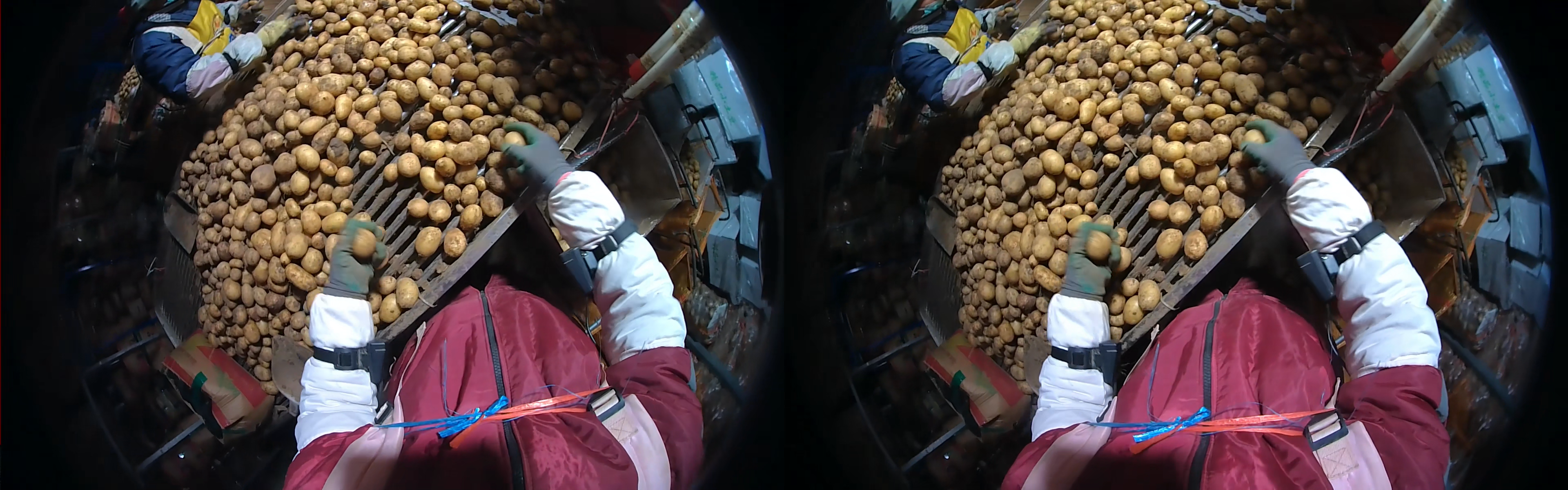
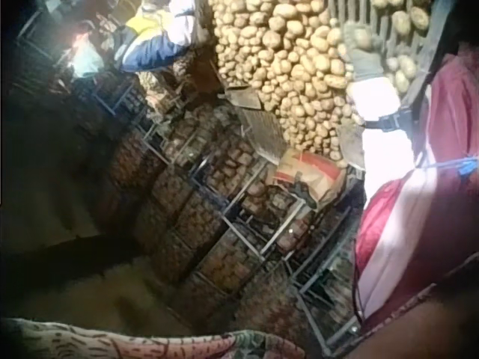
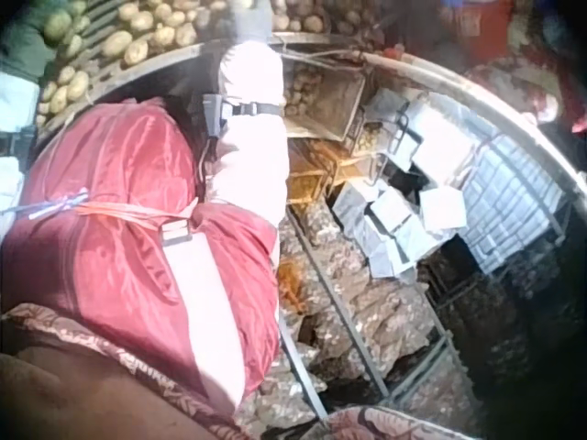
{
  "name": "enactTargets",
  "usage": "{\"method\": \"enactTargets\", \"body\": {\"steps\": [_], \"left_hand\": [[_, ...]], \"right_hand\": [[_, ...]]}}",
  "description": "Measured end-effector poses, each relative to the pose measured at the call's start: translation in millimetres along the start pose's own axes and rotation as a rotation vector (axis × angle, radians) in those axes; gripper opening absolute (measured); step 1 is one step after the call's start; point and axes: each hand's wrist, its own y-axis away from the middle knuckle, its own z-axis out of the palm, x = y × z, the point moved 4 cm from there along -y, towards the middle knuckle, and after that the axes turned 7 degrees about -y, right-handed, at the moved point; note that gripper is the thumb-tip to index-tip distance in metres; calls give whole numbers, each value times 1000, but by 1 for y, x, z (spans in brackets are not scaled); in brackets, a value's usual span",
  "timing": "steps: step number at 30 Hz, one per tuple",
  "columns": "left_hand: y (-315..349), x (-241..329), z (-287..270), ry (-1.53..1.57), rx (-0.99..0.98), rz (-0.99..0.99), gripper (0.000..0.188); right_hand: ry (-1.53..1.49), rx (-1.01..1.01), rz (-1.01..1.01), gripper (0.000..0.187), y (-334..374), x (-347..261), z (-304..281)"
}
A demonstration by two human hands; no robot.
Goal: Sorting potatoes from a large pile into containers or onto a sorting mechanism.
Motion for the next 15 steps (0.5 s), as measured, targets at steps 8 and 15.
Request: {"method": "enactTargets", "body": {"steps": [8,15], "left_hand": [[-2,-64,50,-1630,158,478,33],[-40,-66,31,-1338,-63,201,51]], "right_hand": [[-919,-345,203,44,50,-14,9],[-729,-447,57,40,63,29,-12]]}}
